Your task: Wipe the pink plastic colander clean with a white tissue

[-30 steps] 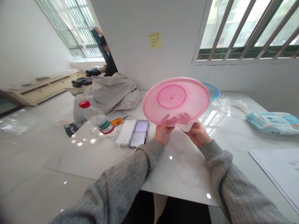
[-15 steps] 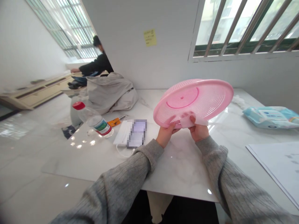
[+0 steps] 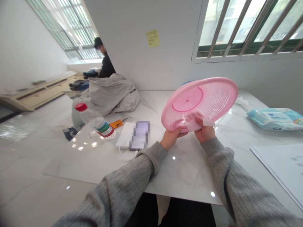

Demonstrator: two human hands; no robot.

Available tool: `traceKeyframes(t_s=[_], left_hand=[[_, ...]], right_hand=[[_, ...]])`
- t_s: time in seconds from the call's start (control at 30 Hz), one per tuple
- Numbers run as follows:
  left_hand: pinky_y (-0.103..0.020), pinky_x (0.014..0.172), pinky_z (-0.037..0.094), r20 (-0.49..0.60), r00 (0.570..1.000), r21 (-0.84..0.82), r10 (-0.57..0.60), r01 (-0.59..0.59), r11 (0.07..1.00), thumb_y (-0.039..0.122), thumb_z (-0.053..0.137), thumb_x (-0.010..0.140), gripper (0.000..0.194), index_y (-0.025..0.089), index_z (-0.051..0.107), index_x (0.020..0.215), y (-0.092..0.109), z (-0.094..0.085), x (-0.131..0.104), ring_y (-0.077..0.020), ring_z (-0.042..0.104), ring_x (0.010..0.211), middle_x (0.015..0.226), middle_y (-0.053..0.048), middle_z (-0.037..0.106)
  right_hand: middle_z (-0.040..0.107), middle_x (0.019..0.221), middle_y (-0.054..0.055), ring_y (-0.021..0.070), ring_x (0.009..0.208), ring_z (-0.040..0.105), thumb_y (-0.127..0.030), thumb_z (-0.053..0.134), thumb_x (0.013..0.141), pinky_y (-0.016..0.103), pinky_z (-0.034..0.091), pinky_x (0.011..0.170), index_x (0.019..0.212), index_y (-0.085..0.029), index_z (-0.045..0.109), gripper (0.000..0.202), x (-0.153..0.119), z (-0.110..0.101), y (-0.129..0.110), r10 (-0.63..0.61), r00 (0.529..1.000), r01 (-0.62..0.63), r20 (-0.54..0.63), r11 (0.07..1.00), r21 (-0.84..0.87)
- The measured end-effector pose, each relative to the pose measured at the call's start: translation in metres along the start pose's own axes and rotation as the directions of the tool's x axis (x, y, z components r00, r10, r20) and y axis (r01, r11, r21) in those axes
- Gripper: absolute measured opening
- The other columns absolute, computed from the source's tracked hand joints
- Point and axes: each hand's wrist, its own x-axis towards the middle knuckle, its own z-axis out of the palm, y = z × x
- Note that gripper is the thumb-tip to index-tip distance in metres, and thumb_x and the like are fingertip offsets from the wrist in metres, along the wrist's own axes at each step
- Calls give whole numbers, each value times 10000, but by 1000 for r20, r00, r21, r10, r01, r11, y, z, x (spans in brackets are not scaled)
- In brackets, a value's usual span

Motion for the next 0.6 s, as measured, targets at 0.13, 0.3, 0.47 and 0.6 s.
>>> traceKeyframes(t_s=[0.13, 0.3, 0.47, 0.6], left_hand=[[-550, 1093, 635, -8, 1000, 57, 0, 0, 998, 224, 844, 873, 651, 108, 620, 1474, 6, 1, -1, -321, 780, 1179, 1428, -221, 728], [-523, 1050, 656, -35, 999, 116, -12, 16, 993, 147, 747, 903, 541, 98, 641, 1431, 17, 0, -3, -307, 790, 1151, 1363, -218, 759], [-505, 962, 681, -75, 997, 137, -20, 30, 990, 99, 698, 847, 477, 95, 692, 1324, 17, -3, 0, -295, 809, 1041, 1134, -166, 824], [-425, 780, 689, -89, 996, 243, 29, -6, 970, 128, 658, 804, 367, 99, 751, 1157, 14, -10, 6, -298, 795, 966, 1073, -151, 830]], right_hand=[[817, 1150, 26, 280, 1145, 762, -241, 877, 719, 518, 643, 1126, 982, -298, 816, 276, 3, -3, -5, 1, 1000, 0, 29, 999, -33], [816, 1134, 28, 322, 1187, 759, -219, 843, 715, 589, 619, 1158, 959, -343, 811, 276, 10, -11, -11, -61, 998, 61, -2, 997, -57], [821, 1112, 55, 366, 1217, 761, -193, 822, 694, 659, 647, 1079, 951, -322, 807, 288, 18, -22, -22, -96, 991, 88, -97, 992, -86], [828, 1141, 72, 355, 1162, 775, -165, 808, 675, 602, 686, 1033, 955, -287, 821, 306, 23, -27, -31, -85, 988, 72, -128, 992, -100]])
